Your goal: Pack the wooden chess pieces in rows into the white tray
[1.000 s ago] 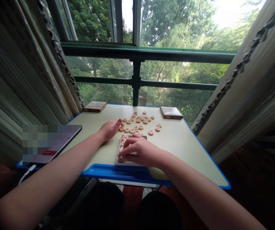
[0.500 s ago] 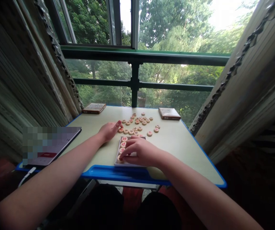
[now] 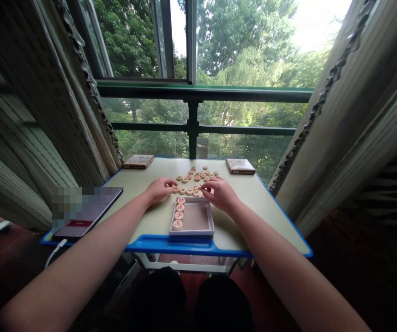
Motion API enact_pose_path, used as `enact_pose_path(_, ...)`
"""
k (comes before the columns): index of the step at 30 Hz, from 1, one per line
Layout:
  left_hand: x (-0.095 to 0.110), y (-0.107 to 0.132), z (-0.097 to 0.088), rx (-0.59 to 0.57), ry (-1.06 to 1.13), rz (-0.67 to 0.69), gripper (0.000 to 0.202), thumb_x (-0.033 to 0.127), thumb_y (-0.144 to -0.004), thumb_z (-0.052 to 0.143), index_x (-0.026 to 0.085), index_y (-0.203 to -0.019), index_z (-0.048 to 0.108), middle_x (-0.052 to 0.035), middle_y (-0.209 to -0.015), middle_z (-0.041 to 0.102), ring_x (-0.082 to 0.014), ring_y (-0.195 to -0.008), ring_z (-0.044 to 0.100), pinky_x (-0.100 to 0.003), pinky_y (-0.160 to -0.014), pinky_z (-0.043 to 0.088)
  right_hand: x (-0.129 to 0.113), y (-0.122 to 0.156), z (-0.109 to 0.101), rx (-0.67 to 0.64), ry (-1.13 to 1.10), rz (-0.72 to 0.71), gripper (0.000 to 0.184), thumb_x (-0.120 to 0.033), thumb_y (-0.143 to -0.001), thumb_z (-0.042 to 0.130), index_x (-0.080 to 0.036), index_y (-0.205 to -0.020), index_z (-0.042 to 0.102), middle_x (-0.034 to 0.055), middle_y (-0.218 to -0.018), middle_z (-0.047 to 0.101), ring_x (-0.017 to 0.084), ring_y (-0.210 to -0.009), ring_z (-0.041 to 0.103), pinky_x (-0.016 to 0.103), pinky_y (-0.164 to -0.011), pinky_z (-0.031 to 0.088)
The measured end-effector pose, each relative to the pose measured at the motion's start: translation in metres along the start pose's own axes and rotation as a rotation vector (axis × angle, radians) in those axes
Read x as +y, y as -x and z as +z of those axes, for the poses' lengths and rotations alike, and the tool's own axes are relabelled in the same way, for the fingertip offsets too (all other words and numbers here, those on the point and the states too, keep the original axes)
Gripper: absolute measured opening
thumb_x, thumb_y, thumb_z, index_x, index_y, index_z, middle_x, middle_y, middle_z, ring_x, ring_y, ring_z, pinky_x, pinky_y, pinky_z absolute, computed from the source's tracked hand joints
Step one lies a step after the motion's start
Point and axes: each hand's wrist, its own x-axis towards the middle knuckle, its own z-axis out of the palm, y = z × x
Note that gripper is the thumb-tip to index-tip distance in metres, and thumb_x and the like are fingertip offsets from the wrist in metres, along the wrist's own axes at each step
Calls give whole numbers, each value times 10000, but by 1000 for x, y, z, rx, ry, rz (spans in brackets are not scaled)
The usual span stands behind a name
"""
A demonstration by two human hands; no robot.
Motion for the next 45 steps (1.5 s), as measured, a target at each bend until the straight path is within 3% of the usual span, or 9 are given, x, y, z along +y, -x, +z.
enact_pose_path(4, 1, 4, 0, -13, -89, 67, 332, 411, -679, 571, 209, -921, 676, -32, -962, 650, -181, -811, 579, -274, -742, 450, 19, -1, 2, 128, 101, 198, 177, -235, -793, 531, -183, -759, 697, 43, -697, 636, 170, -708, 527, 307, -744, 408)
enact_pose_path(7, 4, 6, -1, -23, -135, 87, 345, 417, -700, 554, 206, -950, 663, -39, -954, 651, -188, -828, 584, -275, -749, 447, 29, -1, 3, 168, 160, 351, 215, -254, -799, 495, -181, -781, 697, 44, -729, 640, 180, -739, 534, 320, -786, 401)
enact_pose_path(11, 7, 9, -3, -6, -170, 102, 355, 403, -725, 527, 193, -990, 639, -46, -929, 647, -185, -809, 586, -271, -724, 443, 43, 1, 4, 134, 234, 593, 264, -241, -784, 470, -185, -910, 695, 79, -863, 635, 215, -867, 548, 339, -836, 397)
enact_pose_path(14, 7, 10, -2, 1, -171, 104, 345, 380, -735, 517, 184, -997, 626, -49, -935, 644, -183, -811, 580, -270, -716, 436, 52, 4, 6, 92, 254, 694, 288, -207, -750, 492, -173, -953, 694, 126, -946, 622, 237, -897, 562, 350, -824, 413)
enact_pose_path(22, 6, 11, 0, -1, -157, 91, 317, 360, -728, 529, 198, -984, 623, -15, -825, 655, -154, -742, 580, -234, -646, 403, 62, 3, 5, -29, 167, 728, 273, -211, -712, 566, -161, -946, 698, 95, -954, 652, 207, -895, 593, 272, -784, 445)
enact_pose_path(28, 5, 12, 1, 6, -134, 111, 392, 327, -690, 557, 204, -1059, 602, 1, -786, 670, -145, -698, 592, -222, -630, 405, 55, 2, 4, -55, 94, 629, 269, -175, -728, 553, -180, -950, 705, 82, -1053, 635, 200, -960, 573, 276, -871, 416)
enact_pose_path(34, 3, 11, 2, 27, -154, 121, 351, 381, -725, 541, 204, -1019, 614, -9, -812, 673, -153, -722, 600, -230, -621, 404, 48, 2, 6, -107, 10, 544, 252, -181, -761, 547, -217, -955, 704, 27, -1028, 661, 143, -806, 594, 241, -766, 454)
enact_pose_path(40, 1, 9, 2, 45, -152, 128, 320, 390, -750, 529, 201, -999, 598, -13, -812, 665, -146, -689, 585, -239, -608, 390, 48, 1, 6, -66, 25, 544, 280, -155, -752, 529, -192, -974, 695, 63, -1071, 645, 168, -915, 583, 262, -834, 428)
enact_pose_path(45, 6, 13, 0, 34, -193, 142, 236, 375, -763, 507, 199, -893, 595, -20, -781, 659, -153, -680, 576, -242, -580, 371, 44, 1, 1, -72, 47, 598, 229, -193, -735, 534, -196, -876, 714, 51, -935, 693, 187, -879, 605, 271, -787, 436)
